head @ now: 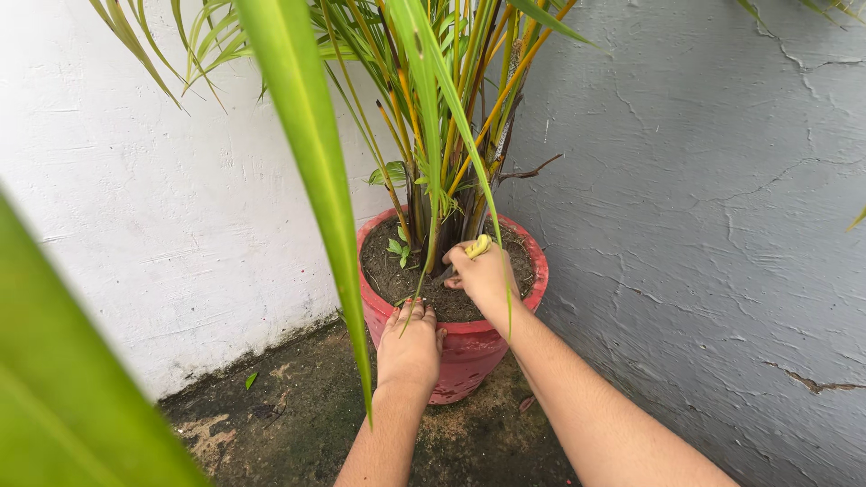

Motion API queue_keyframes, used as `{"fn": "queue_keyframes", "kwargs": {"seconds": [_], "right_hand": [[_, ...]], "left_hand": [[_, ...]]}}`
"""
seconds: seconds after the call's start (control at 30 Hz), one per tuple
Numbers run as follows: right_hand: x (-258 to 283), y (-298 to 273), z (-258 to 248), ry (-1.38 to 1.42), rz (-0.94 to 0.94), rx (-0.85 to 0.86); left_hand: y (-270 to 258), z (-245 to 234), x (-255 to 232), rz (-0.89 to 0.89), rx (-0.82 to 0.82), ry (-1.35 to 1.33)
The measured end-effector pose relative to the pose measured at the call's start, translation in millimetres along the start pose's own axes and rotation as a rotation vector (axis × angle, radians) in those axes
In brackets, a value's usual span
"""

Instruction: The person uses a small knife to loosen soil in several potted plants, removes debris, and waters a plant with a blue mug.

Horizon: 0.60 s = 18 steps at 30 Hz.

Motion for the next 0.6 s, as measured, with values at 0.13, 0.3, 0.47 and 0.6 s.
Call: {"fn": "queue_keyframes", "kwargs": {"seconds": [0.13,0.3,0.47,0.6], "right_hand": [[-15.2,8.9,-7.7,0.109,-0.039,-0.056],[-40.8,5.2,9.8,0.142,0.075,-0.017],[-31.9,5.0,9.4,0.195,-0.013,-0.028],[-29.6,3.4,1.2,0.207,0.049,-0.071]], "left_hand": [[2.0,-2.3,0.2,0.003,-0.073,-0.032],[-3.7,-6.4,0.3,-0.015,-0.044,-0.096],[0.6,5.4,2.0,0.007,-0.018,-0.053],[6.4,8.6,-0.3,0.047,-0.088,0.023]]}}
Point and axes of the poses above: each hand's wrist, its own y-axis towards the middle knuckle, its own z-axis out of the palm, x = y × z, the point moved 9 cm from there along y, towards the middle knuckle, and after that the axes turned 10 degrees about -z, right-handed, at the moved point
